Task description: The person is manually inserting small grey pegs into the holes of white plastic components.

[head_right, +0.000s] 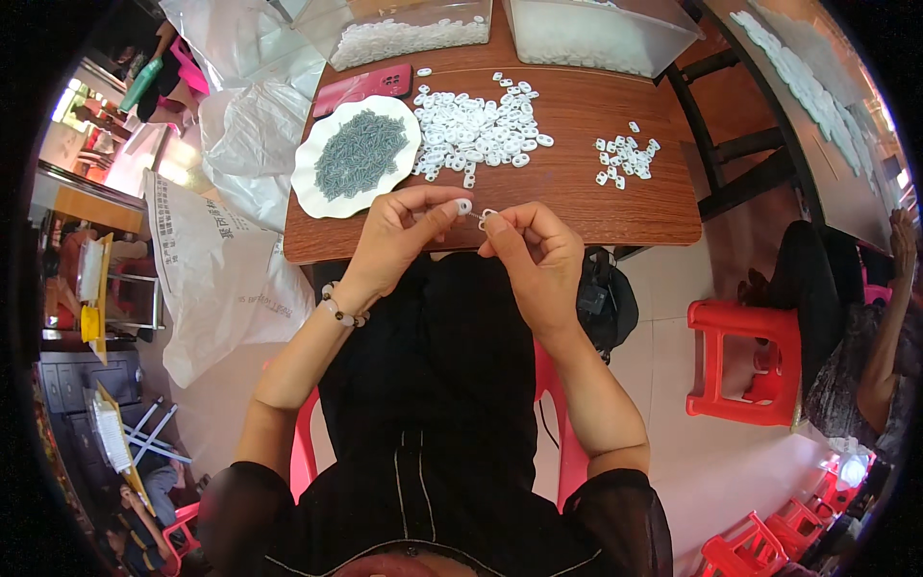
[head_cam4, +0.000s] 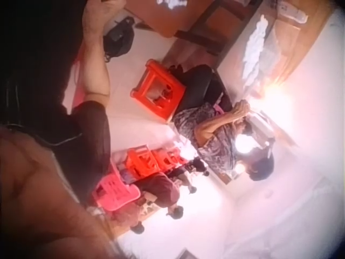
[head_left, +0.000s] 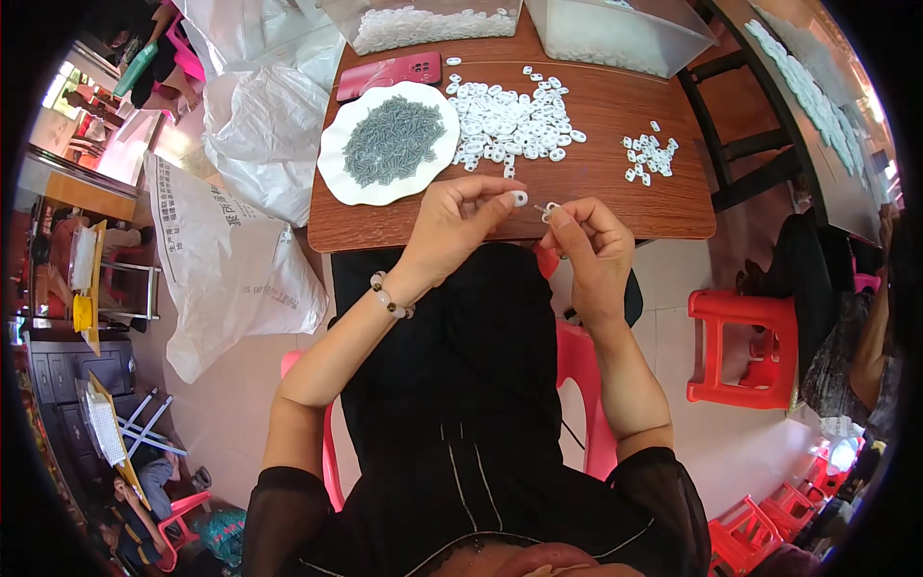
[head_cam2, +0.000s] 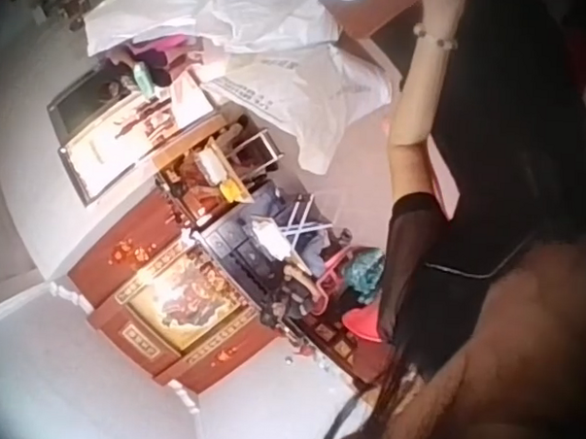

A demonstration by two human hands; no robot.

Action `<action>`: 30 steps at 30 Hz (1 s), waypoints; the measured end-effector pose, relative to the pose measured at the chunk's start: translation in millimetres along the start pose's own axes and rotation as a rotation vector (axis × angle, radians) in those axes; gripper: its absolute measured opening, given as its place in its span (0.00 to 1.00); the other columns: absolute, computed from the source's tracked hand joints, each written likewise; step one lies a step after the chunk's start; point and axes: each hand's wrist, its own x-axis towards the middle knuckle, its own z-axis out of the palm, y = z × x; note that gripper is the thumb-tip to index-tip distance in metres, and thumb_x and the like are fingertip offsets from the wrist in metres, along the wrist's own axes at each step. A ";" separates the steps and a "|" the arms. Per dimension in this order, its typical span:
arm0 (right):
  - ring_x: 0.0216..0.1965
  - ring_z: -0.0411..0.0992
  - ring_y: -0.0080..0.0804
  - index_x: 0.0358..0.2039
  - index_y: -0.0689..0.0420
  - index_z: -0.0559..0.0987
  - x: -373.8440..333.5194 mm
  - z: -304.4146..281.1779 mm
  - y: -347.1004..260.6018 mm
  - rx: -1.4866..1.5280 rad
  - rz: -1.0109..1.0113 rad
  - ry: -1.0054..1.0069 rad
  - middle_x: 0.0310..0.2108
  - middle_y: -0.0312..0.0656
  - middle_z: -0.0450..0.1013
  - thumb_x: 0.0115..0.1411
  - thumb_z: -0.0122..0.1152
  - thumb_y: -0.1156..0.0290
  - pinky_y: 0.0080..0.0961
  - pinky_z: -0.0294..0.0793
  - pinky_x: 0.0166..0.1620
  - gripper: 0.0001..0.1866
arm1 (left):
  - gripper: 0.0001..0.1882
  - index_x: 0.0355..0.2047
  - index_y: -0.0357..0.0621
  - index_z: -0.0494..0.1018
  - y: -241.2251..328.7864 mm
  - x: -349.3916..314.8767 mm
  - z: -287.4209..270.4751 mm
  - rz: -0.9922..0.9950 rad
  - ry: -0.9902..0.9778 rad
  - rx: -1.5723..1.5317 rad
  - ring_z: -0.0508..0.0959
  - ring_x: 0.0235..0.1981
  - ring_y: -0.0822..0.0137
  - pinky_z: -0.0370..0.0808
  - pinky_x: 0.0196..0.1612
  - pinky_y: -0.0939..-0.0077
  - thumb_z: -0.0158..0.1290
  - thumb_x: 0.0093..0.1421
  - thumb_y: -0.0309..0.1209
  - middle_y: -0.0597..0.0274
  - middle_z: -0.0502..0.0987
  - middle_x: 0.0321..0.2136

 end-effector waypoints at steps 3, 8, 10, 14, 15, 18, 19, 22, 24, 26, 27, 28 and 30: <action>0.24 0.68 0.14 0.30 0.61 0.76 0.8 0.4 2.1 0.023 0.016 0.003 0.22 0.34 0.73 0.61 0.57 0.72 0.11 0.65 0.30 0.06 | 0.10 0.41 0.35 0.77 -4.2 -5.9 4.6 0.050 0.008 0.055 0.70 0.25 0.85 0.67 0.27 0.90 0.55 0.60 0.27 0.69 0.77 0.29; 0.21 0.65 0.14 0.30 0.60 0.75 0.7 -0.3 8.6 0.080 0.043 -0.003 0.21 0.34 0.72 0.62 0.56 0.69 0.11 0.62 0.26 0.07 | 0.09 0.41 0.35 0.77 -12.4 -15.4 20.9 0.148 0.056 -0.041 0.74 0.27 0.82 0.71 0.29 0.88 0.54 0.61 0.25 0.67 0.78 0.30; 0.21 0.65 0.14 0.29 0.59 0.75 -0.5 1.0 8.4 0.137 0.106 -0.025 0.21 0.33 0.72 0.62 0.55 0.69 0.12 0.61 0.25 0.08 | 0.09 0.41 0.35 0.77 -18.5 -19.1 29.7 0.188 0.072 -0.043 0.75 0.28 0.81 0.71 0.30 0.87 0.54 0.61 0.25 0.66 0.78 0.31; 0.21 0.65 0.15 0.28 0.58 0.74 -0.3 1.6 7.5 0.127 0.115 -0.022 0.21 0.32 0.71 0.63 0.54 0.68 0.12 0.61 0.25 0.09 | 0.09 0.39 0.35 0.78 -18.3 -24.7 34.1 0.180 0.089 -0.061 0.76 0.29 0.78 0.73 0.32 0.85 0.54 0.61 0.27 0.62 0.77 0.31; 0.21 0.65 0.14 0.28 0.58 0.74 -0.2 1.5 6.4 0.134 0.113 -0.018 0.21 0.32 0.71 0.63 0.54 0.68 0.12 0.61 0.25 0.09 | 0.09 0.39 0.35 0.78 -18.0 -25.1 33.9 0.164 0.074 -0.100 0.76 0.30 0.77 0.74 0.33 0.85 0.54 0.62 0.28 0.62 0.77 0.31; 0.21 0.65 0.15 0.28 0.58 0.74 -0.9 3.5 6.6 0.135 0.111 -0.033 0.21 0.32 0.71 0.63 0.53 0.68 0.12 0.61 0.25 0.09 | 0.10 0.40 0.35 0.78 -24.3 -24.7 30.3 0.071 0.053 -0.236 0.77 0.30 0.76 0.74 0.35 0.84 0.55 0.61 0.29 0.61 0.78 0.32; 0.21 0.65 0.15 0.28 0.58 0.74 -1.1 3.1 7.2 0.126 0.110 -0.044 0.21 0.33 0.71 0.63 0.53 0.67 0.12 0.61 0.25 0.09 | 0.10 0.40 0.35 0.78 -24.4 -25.2 29.4 0.073 0.057 -0.236 0.77 0.30 0.76 0.74 0.35 0.84 0.55 0.61 0.29 0.61 0.78 0.32; 0.21 0.65 0.15 0.28 0.58 0.74 0.2 3.9 10.1 0.110 0.105 -0.059 0.21 0.33 0.70 0.63 0.53 0.68 0.12 0.62 0.26 0.08 | 0.11 0.41 0.36 0.77 -23.1 -27.2 25.2 -0.086 0.022 -0.441 0.77 0.31 0.76 0.74 0.35 0.84 0.56 0.60 0.29 0.61 0.79 0.33; 0.24 0.65 0.15 0.29 0.59 0.75 -0.6 1.5 11.9 0.148 0.127 -0.070 0.23 0.33 0.72 0.62 0.55 0.69 0.12 0.62 0.29 0.08 | 0.12 0.42 0.36 0.76 -21.4 -27.3 25.0 -0.200 -0.011 -0.526 0.78 0.31 0.75 0.75 0.35 0.84 0.57 0.59 0.29 0.61 0.79 0.34; 0.26 0.66 0.15 0.31 0.60 0.76 -1.1 2.3 12.1 0.183 0.149 -0.072 0.24 0.34 0.73 0.61 0.56 0.70 0.12 0.63 0.31 0.07 | 0.14 0.42 0.35 0.75 -24.9 -28.4 24.4 -0.225 -0.023 -0.549 0.78 0.31 0.75 0.75 0.35 0.84 0.57 0.59 0.30 0.61 0.79 0.33; 0.25 0.66 0.15 0.30 0.60 0.76 -1.8 3.1 10.1 0.174 0.154 -0.058 0.24 0.34 0.73 0.61 0.56 0.70 0.12 0.63 0.31 0.07 | 0.15 0.42 0.34 0.74 -25.5 -28.1 26.1 -0.226 -0.013 -0.542 0.78 0.29 0.75 0.75 0.34 0.84 0.58 0.59 0.32 0.60 0.79 0.32; 0.25 0.66 0.14 0.30 0.60 0.76 -2.7 3.6 9.1 0.166 0.158 -0.041 0.24 0.34 0.74 0.61 0.56 0.71 0.12 0.63 0.31 0.06 | 0.15 0.42 0.35 0.75 -25.6 -28.1 26.2 -0.237 -0.034 -0.538 0.77 0.29 0.75 0.75 0.34 0.83 0.58 0.59 0.33 0.60 0.79 0.32; 0.24 0.65 0.14 0.29 0.60 0.75 -2.8 4.2 10.5 0.167 0.142 -0.031 0.24 0.34 0.73 0.61 0.56 0.71 0.12 0.63 0.30 0.06 | 0.16 0.41 0.35 0.75 -26.4 -29.3 26.0 -0.250 -0.056 -0.527 0.77 0.27 0.76 0.75 0.32 0.83 0.58 0.59 0.35 0.61 0.79 0.30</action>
